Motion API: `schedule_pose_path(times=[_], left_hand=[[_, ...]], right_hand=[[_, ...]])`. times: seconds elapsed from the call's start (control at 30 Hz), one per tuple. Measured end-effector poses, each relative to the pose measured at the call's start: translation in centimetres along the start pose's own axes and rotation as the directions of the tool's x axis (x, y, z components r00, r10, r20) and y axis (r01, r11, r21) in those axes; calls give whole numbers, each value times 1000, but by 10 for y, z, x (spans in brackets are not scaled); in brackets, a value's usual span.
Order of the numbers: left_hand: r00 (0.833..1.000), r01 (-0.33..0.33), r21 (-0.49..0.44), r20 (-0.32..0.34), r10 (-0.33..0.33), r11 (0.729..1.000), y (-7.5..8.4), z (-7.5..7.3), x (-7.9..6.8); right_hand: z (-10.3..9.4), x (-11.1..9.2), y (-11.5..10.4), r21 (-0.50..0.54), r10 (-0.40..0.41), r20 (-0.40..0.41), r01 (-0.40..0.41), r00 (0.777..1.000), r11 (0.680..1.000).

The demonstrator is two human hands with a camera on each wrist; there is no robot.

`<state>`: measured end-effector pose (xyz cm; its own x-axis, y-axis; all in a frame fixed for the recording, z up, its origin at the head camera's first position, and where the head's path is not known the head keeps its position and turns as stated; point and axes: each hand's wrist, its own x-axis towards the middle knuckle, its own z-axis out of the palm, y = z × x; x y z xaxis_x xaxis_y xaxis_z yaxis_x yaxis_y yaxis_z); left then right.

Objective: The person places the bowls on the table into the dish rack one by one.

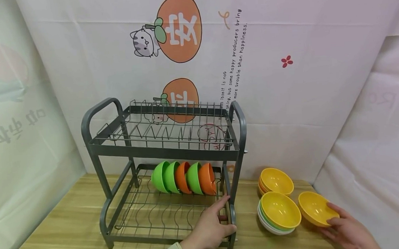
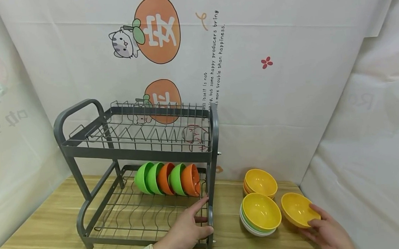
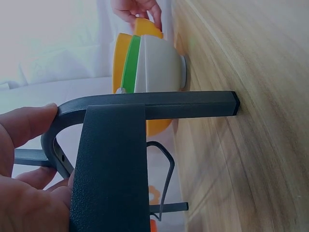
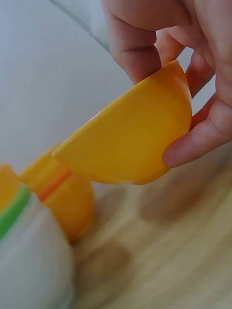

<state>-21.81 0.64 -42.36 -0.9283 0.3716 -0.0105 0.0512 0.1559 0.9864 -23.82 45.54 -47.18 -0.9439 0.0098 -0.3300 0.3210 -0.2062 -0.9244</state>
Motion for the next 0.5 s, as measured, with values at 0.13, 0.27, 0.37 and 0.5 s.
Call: schedule_pose_path(times=[0.13,0.27,0.37,0.5], left_hand=[[1000,6,3,-1,-6,1000,0,0,0],[1000,11,13,-4,-10,1000,0,0,0],[1000,11,16,-5,-11,1000,0,1,1],[1000,15,5,-4,-15,1000,-1,0,1]], right_hand=[[3,-13,-8,23,-95,71,94,993,995],[7,-28,-22,104,-239,199,222,950,969],[15,-41,-36,180,-296,293,251,909,951],[38,-56,-55,125,-285,350,257,892,958]])
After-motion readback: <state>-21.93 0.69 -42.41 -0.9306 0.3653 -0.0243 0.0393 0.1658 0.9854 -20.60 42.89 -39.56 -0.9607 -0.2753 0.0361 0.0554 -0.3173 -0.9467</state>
